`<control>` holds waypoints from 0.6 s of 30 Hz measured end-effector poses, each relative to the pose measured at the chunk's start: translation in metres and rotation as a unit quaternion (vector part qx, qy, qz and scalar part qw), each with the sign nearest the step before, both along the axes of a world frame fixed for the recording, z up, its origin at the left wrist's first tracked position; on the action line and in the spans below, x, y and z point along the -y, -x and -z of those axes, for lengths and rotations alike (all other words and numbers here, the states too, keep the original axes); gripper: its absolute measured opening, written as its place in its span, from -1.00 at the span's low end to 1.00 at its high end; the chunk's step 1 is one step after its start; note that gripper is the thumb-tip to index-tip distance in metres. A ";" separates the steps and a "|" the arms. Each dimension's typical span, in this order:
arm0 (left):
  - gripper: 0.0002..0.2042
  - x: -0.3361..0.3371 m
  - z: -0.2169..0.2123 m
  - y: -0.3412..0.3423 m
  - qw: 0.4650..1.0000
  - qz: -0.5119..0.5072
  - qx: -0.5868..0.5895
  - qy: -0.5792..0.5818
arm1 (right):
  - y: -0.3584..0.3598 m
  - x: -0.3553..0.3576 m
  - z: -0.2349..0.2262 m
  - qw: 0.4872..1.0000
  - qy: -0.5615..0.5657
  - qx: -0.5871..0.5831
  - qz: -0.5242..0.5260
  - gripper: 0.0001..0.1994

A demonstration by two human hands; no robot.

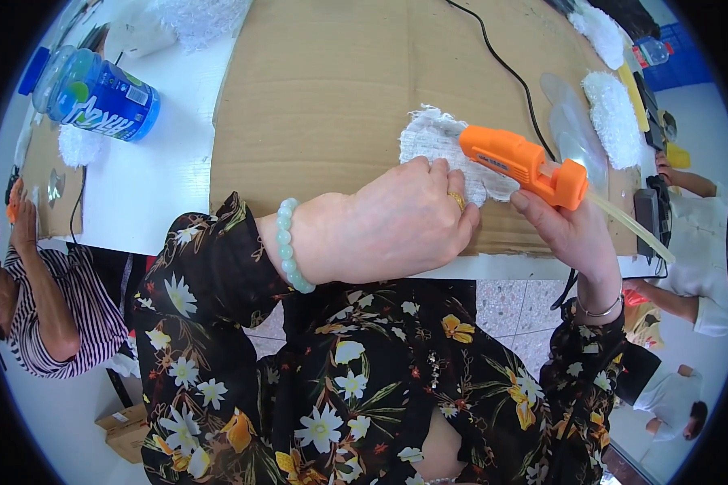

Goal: Use a hot glue gun to attach white faux fur pieces to a base material to assemble a toy component.

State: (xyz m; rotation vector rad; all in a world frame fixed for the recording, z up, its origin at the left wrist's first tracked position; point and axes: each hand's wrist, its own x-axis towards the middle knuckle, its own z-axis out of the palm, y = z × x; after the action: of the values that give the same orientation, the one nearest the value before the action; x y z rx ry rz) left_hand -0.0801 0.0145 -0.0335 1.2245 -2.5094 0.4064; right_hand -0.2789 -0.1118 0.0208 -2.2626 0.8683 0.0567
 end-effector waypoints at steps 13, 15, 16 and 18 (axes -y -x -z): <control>-0.87 0.004 0.003 0.003 1.000 0.000 -0.013 0.003 | 0.013 0.003 -0.007 0.998 0.061 0.007 0.000 -0.70; -0.87 0.001 0.001 0.003 1.000 0.000 -0.012 -0.004 | 0.015 0.001 -0.009 0.998 0.055 0.014 -0.003 -0.71; -0.87 -0.001 0.000 0.002 1.000 -0.008 -0.010 -0.006 | 0.014 -0.001 -0.010 0.999 0.035 0.035 -0.001 -0.70; -0.87 -0.001 0.001 0.002 1.000 -0.009 -0.019 0.005 | 0.014 -0.002 -0.012 0.998 0.016 0.054 0.008 -0.70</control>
State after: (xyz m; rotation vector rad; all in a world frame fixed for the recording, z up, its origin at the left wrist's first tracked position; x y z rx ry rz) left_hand -0.0819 0.0157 -0.0341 1.2405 -2.4628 0.3958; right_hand -0.2931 -0.1103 0.0329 -2.2656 0.8365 -0.0873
